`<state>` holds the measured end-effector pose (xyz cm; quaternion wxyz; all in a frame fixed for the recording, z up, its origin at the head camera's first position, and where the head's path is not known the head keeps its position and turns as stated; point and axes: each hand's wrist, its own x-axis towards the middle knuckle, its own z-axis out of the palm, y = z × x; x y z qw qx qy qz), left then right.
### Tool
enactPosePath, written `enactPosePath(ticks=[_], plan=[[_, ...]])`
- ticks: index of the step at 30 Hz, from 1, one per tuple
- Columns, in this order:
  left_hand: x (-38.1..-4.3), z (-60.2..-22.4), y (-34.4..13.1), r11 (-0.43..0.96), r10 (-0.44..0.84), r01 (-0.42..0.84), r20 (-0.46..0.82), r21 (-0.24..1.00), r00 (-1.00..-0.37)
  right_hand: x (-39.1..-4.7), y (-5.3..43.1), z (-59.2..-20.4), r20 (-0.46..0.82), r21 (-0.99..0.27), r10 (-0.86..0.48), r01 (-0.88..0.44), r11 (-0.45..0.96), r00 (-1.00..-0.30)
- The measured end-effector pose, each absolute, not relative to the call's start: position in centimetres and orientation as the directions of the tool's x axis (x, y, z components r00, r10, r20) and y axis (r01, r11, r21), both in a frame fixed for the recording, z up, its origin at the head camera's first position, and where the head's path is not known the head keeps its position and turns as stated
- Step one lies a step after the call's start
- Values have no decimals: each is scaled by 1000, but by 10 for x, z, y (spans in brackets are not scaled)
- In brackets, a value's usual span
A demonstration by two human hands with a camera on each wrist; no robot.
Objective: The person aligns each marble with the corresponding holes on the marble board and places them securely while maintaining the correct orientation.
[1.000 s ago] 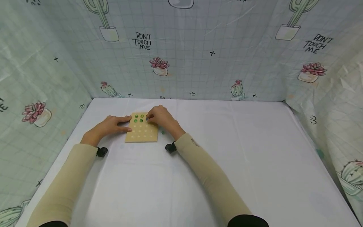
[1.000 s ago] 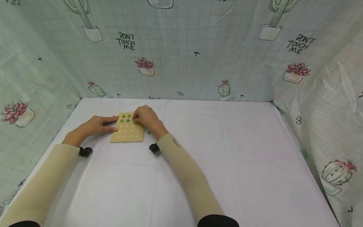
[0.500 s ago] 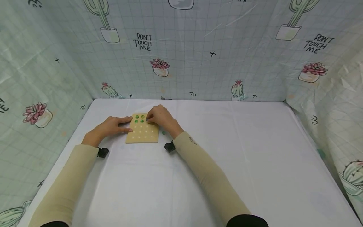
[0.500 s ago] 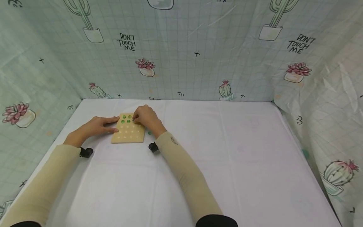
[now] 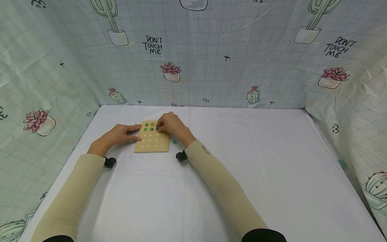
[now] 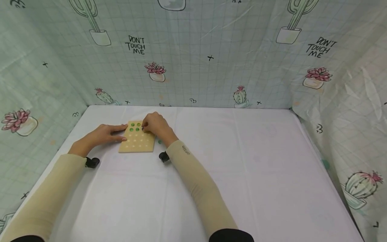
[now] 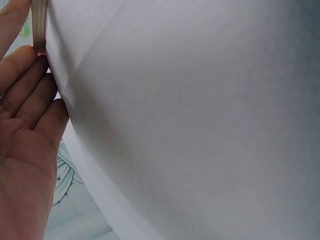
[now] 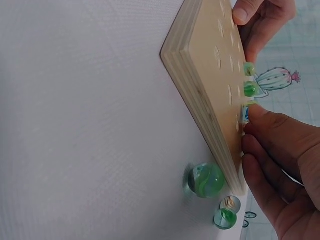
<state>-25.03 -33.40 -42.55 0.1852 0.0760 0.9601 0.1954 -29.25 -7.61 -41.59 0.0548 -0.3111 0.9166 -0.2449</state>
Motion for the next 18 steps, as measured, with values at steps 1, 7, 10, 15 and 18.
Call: enactPosePath(ticks=[1,7,10,15,18], plan=[[-250,-426,-334,912,218,74,-325,404,-920,-293,-76,-416,51,-482,-603,-549,683,-796],[-252,-428,-335,914,218,76,-324,399,-920,-294,-68,-412,-3,-489,-663,-577,654,-749],[-253,-428,-335,914,217,74,-326,399,-920,-295,-60,-407,-29,-501,-705,-599,624,-709],[-252,-428,-334,913,210,66,-323,402,-923,-294,-41,-393,-29,-495,-764,-655,572,-645],[-251,-428,-334,914,209,68,-319,401,-924,-295,-29,-388,-24,-483,-782,-678,554,-623]])
